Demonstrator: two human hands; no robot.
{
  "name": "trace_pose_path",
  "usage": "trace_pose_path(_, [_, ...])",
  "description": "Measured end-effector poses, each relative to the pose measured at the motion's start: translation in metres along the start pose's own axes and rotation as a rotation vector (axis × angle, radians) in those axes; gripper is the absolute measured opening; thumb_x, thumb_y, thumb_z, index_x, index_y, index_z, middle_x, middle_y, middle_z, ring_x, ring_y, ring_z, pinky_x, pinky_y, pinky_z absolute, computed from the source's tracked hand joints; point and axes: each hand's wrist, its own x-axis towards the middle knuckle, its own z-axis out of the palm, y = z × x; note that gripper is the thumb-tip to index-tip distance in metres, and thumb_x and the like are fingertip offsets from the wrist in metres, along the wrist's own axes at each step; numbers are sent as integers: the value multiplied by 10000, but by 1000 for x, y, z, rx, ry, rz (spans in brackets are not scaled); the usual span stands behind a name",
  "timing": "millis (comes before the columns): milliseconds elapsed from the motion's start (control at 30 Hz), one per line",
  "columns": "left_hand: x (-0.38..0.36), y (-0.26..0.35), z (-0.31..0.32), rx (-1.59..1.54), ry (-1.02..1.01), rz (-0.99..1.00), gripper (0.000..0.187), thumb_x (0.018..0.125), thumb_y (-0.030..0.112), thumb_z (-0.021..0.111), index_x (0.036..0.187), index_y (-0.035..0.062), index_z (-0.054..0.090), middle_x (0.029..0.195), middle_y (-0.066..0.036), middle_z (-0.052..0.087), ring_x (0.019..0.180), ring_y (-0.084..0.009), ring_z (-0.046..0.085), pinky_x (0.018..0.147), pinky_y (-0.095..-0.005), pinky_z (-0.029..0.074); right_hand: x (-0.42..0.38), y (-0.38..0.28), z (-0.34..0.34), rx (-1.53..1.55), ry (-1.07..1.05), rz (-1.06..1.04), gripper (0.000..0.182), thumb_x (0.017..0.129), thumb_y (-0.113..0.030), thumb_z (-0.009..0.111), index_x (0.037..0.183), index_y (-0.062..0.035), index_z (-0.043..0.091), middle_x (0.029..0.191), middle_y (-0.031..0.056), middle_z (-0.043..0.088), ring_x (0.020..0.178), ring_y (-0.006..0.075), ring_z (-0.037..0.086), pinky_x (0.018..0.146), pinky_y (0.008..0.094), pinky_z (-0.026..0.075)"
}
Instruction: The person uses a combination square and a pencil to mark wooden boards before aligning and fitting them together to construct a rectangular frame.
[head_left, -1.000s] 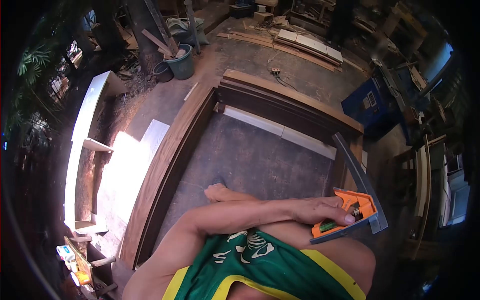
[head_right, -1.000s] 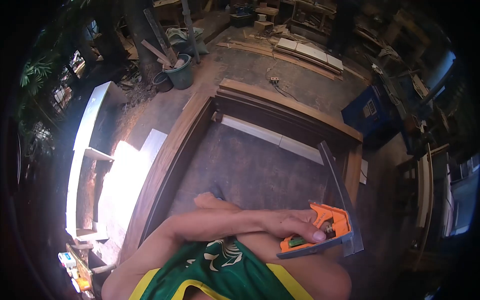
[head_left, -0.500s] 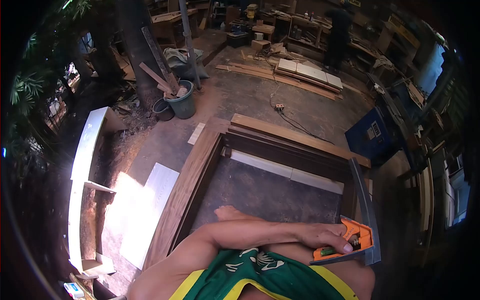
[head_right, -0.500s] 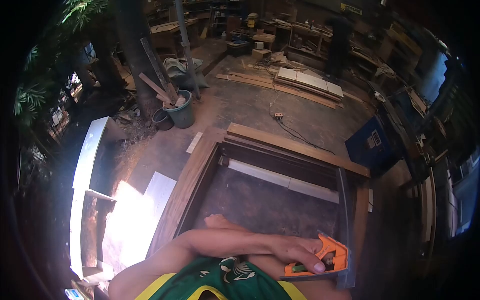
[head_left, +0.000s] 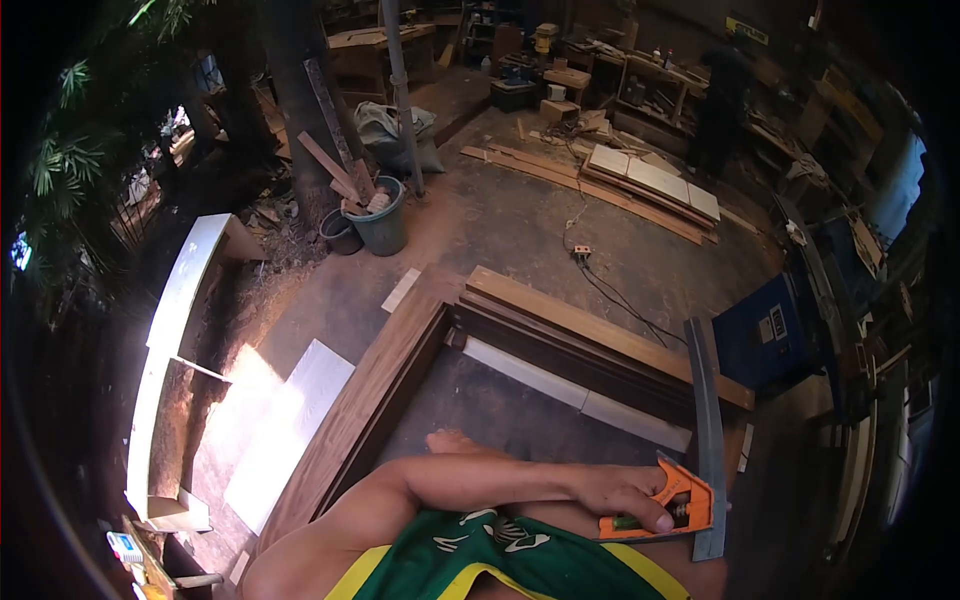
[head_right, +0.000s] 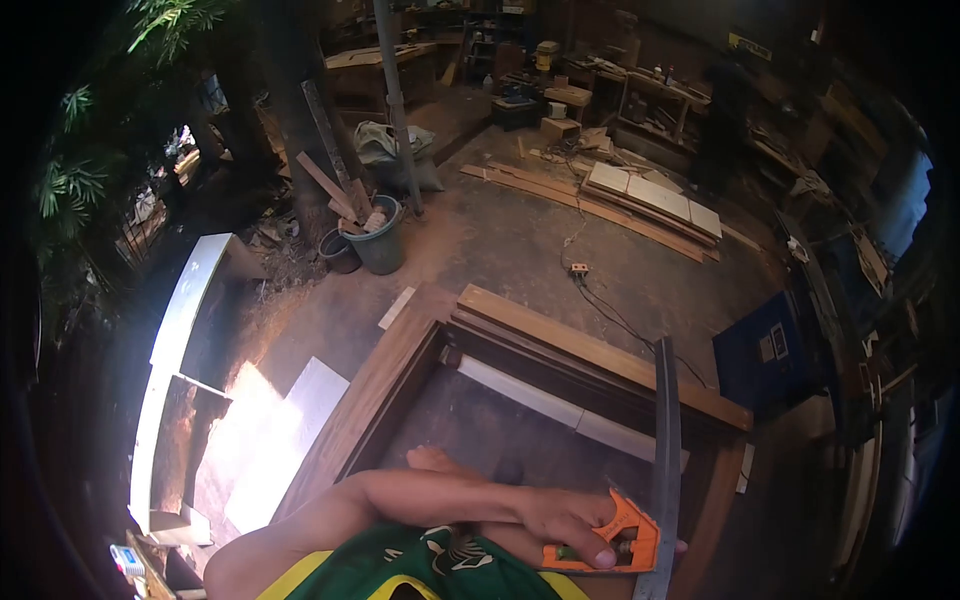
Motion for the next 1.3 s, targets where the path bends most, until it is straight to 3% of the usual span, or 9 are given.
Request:
trace_pose_path(200, [44, 30, -94, 150, -46, -250, 372, 940, 370, 580, 983, 1, 549, 805, -6, 499, 762, -100, 467, 685, -259, 392, -4, 31, -105, -47, 51, 7, 450, 854, -278, 612, 1242, -50, 616, 1238, 239, 619, 1171, 402, 583, 1004, 483, 458])
trace_pose_path(400, [-16, 18, -165, 283, 506, -378, 362, 961, 302, 636, 1146, -5, 586, 942, -20, 624, 845, -66, 568, 733, -231, 463, 7, 162, -58, 134, 74, 96, 357, 859, -243, 604, 1183, -97, 643, 1157, 179, 649, 1042, 346, 633, 905, 436, 503])
trace_pose_path(433, [-28, 18, -169, 220, 637, -170, 327, 962, 247, 630, 1169, -3, 594, 1014, -47, 668, 873, -90, 626, 754, -241, 498, -4, 204, -42, 117, 60, 144, 331, 873, -256, 595, 1153, -88, 650, 1114, 175, 658, 1000, 330, 644, 872, 422, 511])
trace_pose_path(600, [-147, -12, -187, -125, 1359, 92, 278, 957, 140, 593, 1198, 7, 556, 1067, -135, 679, 778, -165, 693, 611, -280, 592, -67, 395, -5, -43, -10, 334, 311, 939, -317, 550, 1004, -46, 688, 902, 155, 701, 787, 253, 695, 711, 353, 554])
trace_pose_path(800, [-218, -37, -154, 9, 1778, 369, 283, 982, 175, 566, 1222, 26, 567, 1111, -75, 665, 839, -143, 665, 702, -294, 579, -98, 464, -74, -98, -129, 356, 261, 903, -246, 570, 985, -28, 688, 855, 164, 694, 734, 228, 686, 628, 356, 537])
trace_pose_path(1033, [-251, -80, -129, -87, 2142, 668, 369, 965, 197, 608, 1280, 10, 561, 1124, -100, 680, 882, -163, 681, 712, -302, 588, -16, 398, -132, -46, -76, 157, 209, 860, -164, 593, 963, -8, 687, 799, 176, 687, 672, 198, 676, 531, 358, 517])
trace_pose_path(1100, [-263, -83, -114, -101, 2332, 603, 358, 953, 183, 616, 1270, 22, 571, 1131, -103, 680, 866, -163, 683, 698, -298, 597, 31, 346, -162, 219, 112, 213, 196, 848, -140, 600, 956, -2, 687, 784, 179, 685, 654, 190, 673, 504, 359, 511])
trace_pose_path(1167, [-271, -98, -109, -133, 2427, 656, 349, 947, 127, 587, 1276, 16, 543, 1091, -123, 687, 800, -172, 679, 648, -296, 597, 65, 288, -197, 816, 300, 291, 287, 941, -171, 601, 1182, -16, 603, 887, 89, 676, 619, 140, 610, 536, 275, 496])
trace_pose_path(1300, [-284, -111, -111, -232, 2541, 528, 332, 934, 63, 548, 1260, 4, 521, 1055, -143, 688, 737, -179, 666, 603, -295, 588, 50, 210, -216, 917, 353, 56, 348, 919, -98, 613, 1242, 23, 562, 889, 75, 667, 673, 131, 618, 579, 262, 504])
